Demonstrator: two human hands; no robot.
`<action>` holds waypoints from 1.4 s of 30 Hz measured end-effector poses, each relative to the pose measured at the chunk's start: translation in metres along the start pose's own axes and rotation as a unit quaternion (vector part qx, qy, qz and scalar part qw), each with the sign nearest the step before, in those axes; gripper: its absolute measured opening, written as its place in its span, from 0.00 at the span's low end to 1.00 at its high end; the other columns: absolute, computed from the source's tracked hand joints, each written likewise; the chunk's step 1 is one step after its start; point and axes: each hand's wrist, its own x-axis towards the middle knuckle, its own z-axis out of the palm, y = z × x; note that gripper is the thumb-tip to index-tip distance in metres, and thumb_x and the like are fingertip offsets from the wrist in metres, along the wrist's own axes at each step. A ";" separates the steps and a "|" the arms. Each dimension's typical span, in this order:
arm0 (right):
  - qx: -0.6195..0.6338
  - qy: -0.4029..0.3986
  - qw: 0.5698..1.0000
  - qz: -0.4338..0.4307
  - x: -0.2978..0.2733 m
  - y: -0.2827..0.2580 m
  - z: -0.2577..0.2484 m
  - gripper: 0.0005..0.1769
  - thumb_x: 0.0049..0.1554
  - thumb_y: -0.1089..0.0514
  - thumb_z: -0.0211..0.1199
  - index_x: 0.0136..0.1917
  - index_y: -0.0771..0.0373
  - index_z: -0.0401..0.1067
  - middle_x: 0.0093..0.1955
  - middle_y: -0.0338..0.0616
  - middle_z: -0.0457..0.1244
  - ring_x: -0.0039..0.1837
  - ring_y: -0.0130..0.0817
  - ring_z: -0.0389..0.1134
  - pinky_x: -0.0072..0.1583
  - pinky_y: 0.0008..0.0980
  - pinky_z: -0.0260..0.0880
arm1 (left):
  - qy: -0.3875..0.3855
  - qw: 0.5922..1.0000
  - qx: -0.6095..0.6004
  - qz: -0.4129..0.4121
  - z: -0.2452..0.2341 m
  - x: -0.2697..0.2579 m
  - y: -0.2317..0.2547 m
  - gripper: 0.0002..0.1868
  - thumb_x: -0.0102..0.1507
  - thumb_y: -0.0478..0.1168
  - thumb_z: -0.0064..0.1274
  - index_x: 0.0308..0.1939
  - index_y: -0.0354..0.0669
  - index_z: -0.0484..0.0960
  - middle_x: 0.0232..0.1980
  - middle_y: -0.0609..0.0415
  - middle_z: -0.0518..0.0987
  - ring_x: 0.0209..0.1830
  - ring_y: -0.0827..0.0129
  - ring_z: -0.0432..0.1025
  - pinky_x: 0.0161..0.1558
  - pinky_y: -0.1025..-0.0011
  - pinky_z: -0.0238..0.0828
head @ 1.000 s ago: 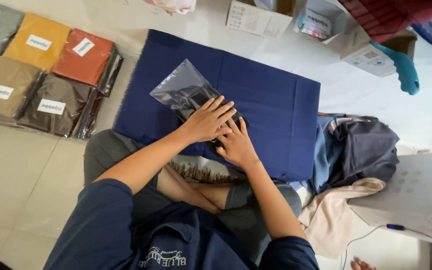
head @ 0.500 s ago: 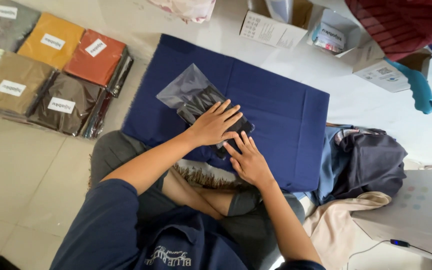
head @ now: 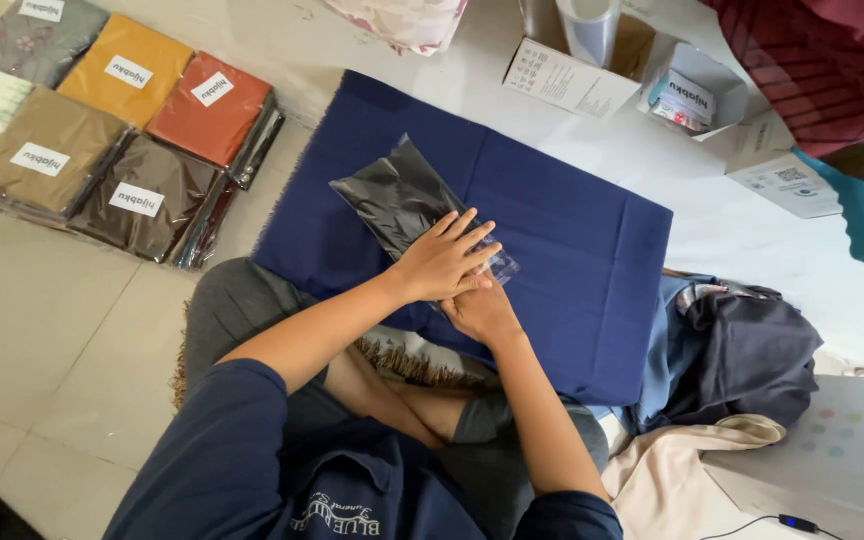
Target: The person uses a lint roller to clean pieces of fabric on a blue mat, folds the fabric by hand into rectangular shapes, and places the folded items into plastic bags with labels.
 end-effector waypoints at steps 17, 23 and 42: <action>0.043 0.080 0.996 -0.001 -0.045 -0.001 -0.044 0.24 0.68 0.42 0.46 0.72 0.42 0.71 0.81 0.46 0.54 0.81 0.51 0.51 0.78 0.62 0.36 | 0.085 0.995 0.051 -0.017 -0.047 -0.016 -0.120 0.31 0.74 0.63 0.36 0.72 0.51 0.75 0.70 0.50 0.75 0.71 0.40 0.64 0.66 0.43 0.62; 0.091 0.107 0.989 0.050 -0.057 0.038 -0.064 0.17 0.64 0.42 0.55 0.51 0.47 0.82 0.64 0.40 0.70 0.70 0.43 0.68 0.77 0.67 0.33 | 0.023 0.986 0.029 -0.164 -0.035 -0.022 -0.068 0.30 0.72 0.58 0.41 0.74 0.50 0.70 0.75 0.54 0.70 0.77 0.45 0.57 0.73 0.48 0.55; -0.010 0.108 0.933 0.343 0.036 -0.024 -0.016 0.47 0.67 0.29 0.44 0.85 0.61 0.42 0.87 0.53 0.40 0.86 0.48 0.40 0.77 0.71 0.20 | 0.051 0.979 0.010 -0.198 -0.014 -0.032 -0.041 0.35 0.71 0.62 0.40 0.80 0.55 0.61 0.81 0.49 0.58 0.81 0.43 0.47 0.77 0.46 0.40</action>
